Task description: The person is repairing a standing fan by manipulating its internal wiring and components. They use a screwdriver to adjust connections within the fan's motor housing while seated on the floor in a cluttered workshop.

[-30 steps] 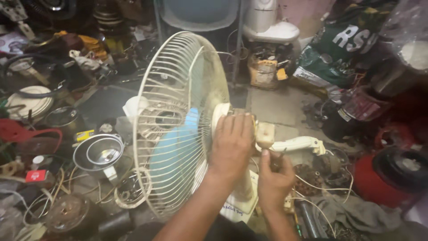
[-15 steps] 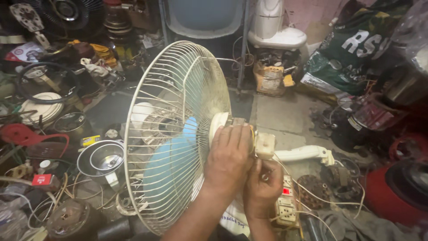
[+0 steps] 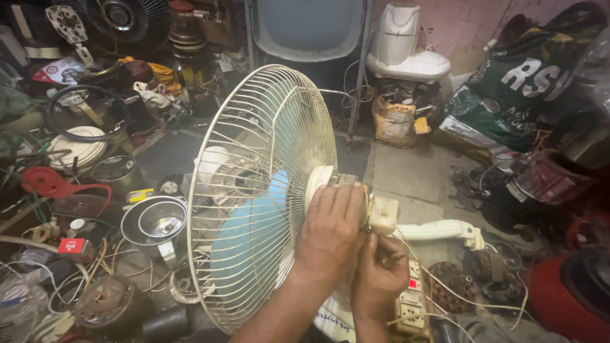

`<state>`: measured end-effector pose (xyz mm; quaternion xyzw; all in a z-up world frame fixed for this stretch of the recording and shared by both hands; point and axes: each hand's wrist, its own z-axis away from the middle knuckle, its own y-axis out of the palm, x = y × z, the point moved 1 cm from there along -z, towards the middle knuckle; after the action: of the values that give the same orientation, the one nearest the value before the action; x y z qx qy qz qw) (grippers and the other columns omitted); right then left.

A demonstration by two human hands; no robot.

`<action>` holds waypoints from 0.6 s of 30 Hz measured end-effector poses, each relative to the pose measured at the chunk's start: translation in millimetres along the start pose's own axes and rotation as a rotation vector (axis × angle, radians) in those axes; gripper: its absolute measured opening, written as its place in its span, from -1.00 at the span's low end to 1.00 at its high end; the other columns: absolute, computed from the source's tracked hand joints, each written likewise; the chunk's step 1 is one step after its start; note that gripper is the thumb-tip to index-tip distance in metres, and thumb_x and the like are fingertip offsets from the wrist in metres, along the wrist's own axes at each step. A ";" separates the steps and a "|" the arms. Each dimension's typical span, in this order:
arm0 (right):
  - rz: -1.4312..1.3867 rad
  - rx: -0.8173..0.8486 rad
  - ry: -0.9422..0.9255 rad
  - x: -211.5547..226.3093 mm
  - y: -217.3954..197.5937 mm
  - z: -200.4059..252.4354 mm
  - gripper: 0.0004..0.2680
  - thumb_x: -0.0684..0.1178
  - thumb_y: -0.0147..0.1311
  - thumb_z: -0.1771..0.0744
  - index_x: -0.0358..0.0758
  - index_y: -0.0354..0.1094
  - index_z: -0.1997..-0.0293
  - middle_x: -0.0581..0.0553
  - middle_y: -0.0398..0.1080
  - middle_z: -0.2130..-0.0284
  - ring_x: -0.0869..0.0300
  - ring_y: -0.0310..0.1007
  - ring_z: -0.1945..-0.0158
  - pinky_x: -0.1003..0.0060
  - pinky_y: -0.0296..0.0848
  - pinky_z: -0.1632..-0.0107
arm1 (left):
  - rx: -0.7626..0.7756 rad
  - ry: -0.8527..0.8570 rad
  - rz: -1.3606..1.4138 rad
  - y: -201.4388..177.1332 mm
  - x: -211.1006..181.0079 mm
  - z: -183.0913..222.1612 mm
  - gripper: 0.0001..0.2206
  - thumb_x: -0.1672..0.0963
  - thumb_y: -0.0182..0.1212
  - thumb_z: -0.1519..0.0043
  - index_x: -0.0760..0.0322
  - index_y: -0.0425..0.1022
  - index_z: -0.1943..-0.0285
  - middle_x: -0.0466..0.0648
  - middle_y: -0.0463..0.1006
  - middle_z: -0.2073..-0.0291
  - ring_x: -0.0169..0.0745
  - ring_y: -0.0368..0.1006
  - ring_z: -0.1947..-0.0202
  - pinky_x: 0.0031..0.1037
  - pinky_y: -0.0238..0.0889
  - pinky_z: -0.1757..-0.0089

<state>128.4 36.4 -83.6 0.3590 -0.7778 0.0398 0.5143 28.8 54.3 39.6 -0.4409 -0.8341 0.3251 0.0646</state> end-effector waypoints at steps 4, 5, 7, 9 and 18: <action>0.109 0.048 -0.021 2.3 -2.7 -1.6 -0.96 -0.25 0.14 -0.36 -0.37 0.43 0.15 -0.06 0.47 0.33 0.33 0.37 0.32 0.43 0.41 0.26 | 0.010 0.006 0.024 -3.7 0.4 -0.5 -0.32 0.11 0.38 0.02 0.53 0.29 -0.30 0.20 0.43 -0.08 0.15 0.31 -0.21 -0.09 0.05 -0.28; 0.107 0.048 -0.017 2.5 -4.1 -2.2 -0.96 -0.25 0.14 -0.36 -0.36 0.43 0.15 -0.05 0.47 0.34 0.33 0.38 0.33 0.43 0.42 0.27 | 0.022 0.002 0.043 -4.4 -0.2 -0.9 -0.32 0.11 0.39 0.02 0.53 0.29 -0.31 0.19 0.43 -0.08 0.15 0.31 -0.21 -0.09 0.05 -0.28; 0.138 0.029 -0.021 2.5 -4.9 -2.4 -0.95 -0.24 0.14 -0.36 -0.36 0.41 0.15 -0.06 0.46 0.35 0.32 0.38 0.34 0.43 0.41 0.28 | 0.034 0.021 0.045 -6.6 -0.7 -1.5 -0.32 0.11 0.39 0.01 0.54 0.28 -0.30 0.20 0.43 -0.08 0.16 0.30 -0.20 -0.10 0.05 -0.28; 0.205 -0.008 -0.036 1.7 -2.8 -2.6 -0.94 -0.23 0.16 -0.36 -0.38 0.38 0.15 -0.09 0.44 0.35 0.30 0.35 0.34 0.42 0.39 0.29 | 0.050 0.023 0.052 -8.6 -0.9 -2.8 -0.33 0.12 0.39 0.02 0.53 0.28 -0.29 0.20 0.43 -0.07 0.16 0.31 -0.20 -0.11 0.06 -0.27; 0.340 -0.069 -0.140 -9.2 10.0 9.2 -0.90 -0.16 0.09 -0.39 -0.41 0.33 0.14 -0.08 0.34 0.32 0.26 0.29 0.27 0.32 0.33 0.22 | 0.064 0.002 0.095 -10.0 2.3 -5.8 -0.34 0.11 0.39 0.02 0.54 0.29 -0.27 0.19 0.42 -0.01 0.17 0.31 -0.15 -0.10 0.05 -0.26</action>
<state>117.2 44.6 -92.4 0.2065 -0.8622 0.0741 0.4567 22.8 54.9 49.7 -0.4781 -0.8012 0.3541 0.0639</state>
